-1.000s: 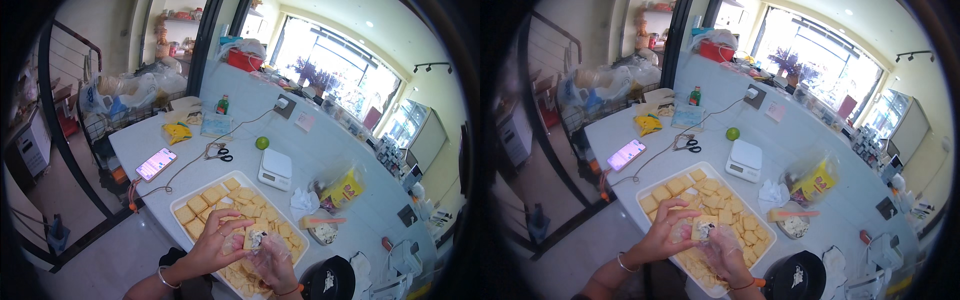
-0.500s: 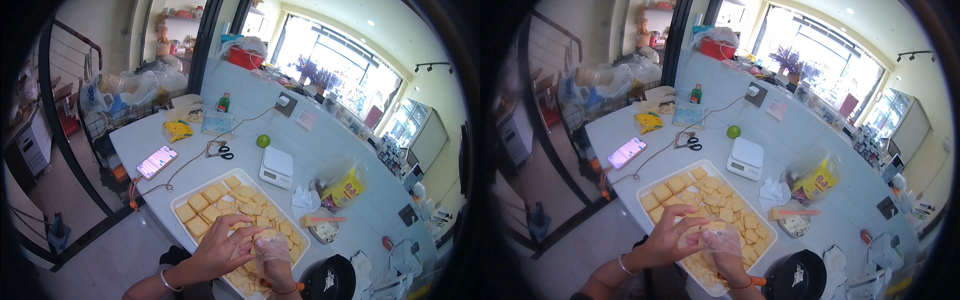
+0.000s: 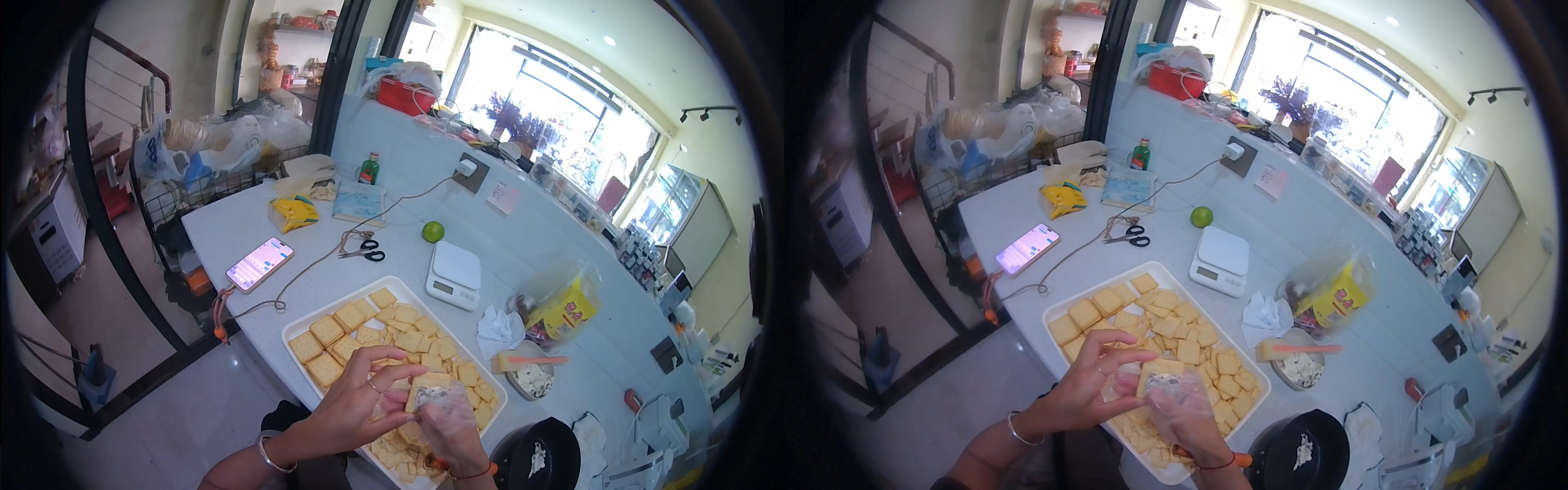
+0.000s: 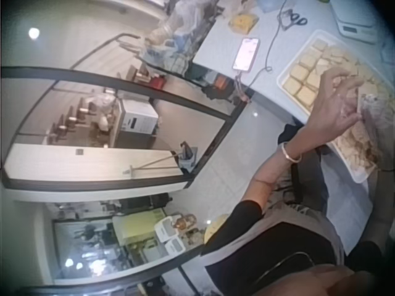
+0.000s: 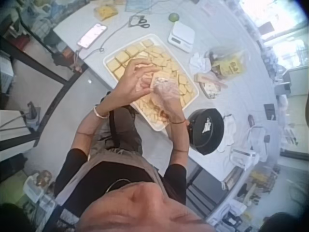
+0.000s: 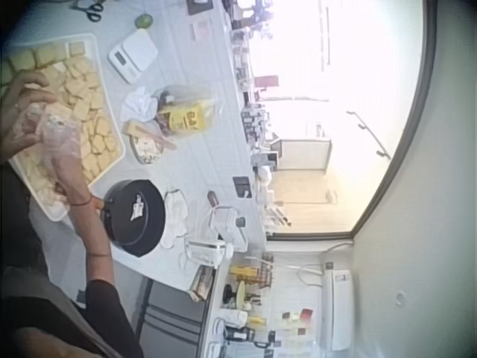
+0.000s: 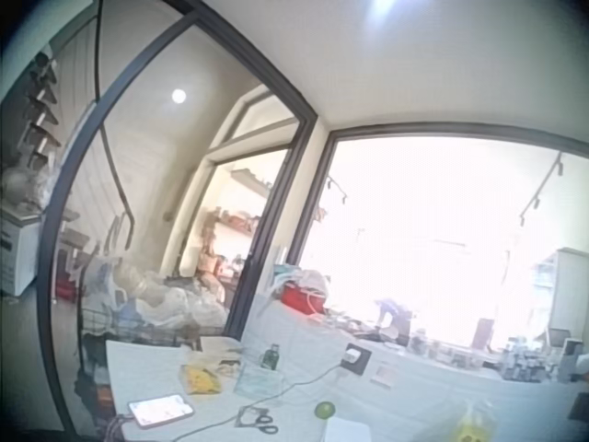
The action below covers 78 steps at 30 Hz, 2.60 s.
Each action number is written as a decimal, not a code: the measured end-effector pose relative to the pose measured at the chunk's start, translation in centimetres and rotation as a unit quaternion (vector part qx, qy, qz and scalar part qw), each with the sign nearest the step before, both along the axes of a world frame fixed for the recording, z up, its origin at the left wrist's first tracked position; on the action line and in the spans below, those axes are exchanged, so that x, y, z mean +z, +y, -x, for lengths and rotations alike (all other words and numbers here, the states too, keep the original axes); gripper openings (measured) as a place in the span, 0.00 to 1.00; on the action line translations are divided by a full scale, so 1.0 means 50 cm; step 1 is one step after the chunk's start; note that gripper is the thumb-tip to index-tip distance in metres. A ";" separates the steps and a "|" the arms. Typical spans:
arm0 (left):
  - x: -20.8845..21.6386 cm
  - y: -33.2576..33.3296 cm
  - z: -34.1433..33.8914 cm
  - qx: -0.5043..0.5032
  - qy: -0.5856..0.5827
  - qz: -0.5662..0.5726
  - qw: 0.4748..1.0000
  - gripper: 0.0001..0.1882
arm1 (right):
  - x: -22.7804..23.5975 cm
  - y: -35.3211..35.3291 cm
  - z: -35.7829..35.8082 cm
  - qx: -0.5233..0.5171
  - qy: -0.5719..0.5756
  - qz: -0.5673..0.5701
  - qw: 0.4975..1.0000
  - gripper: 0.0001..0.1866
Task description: The person scoops a white spread from a pan using a spatula and applies it to square crackers. They place the spread onto each cracker one at a time and arrange them on a white tray.
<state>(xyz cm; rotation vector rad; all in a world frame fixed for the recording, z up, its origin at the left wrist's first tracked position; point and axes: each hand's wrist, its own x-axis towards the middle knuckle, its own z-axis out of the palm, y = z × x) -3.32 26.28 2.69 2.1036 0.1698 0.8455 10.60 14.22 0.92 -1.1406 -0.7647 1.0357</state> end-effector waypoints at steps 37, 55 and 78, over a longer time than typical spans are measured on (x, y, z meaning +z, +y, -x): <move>-0.005 0.000 0.013 0.043 0.008 -0.003 0.999 0.30 | 0.010 0.004 0.012 0.004 0.034 -0.002 0.999 0.20; 0.003 -0.011 0.013 0.020 0.012 0.006 1.000 0.28 | -0.003 0.003 0.006 -0.027 -0.023 0.019 0.999 0.14; 0.013 0.007 0.019 -0.010 0.027 -0.012 1.000 0.30 | -0.006 -0.006 -0.022 0.116 0.080 -0.018 0.990 0.27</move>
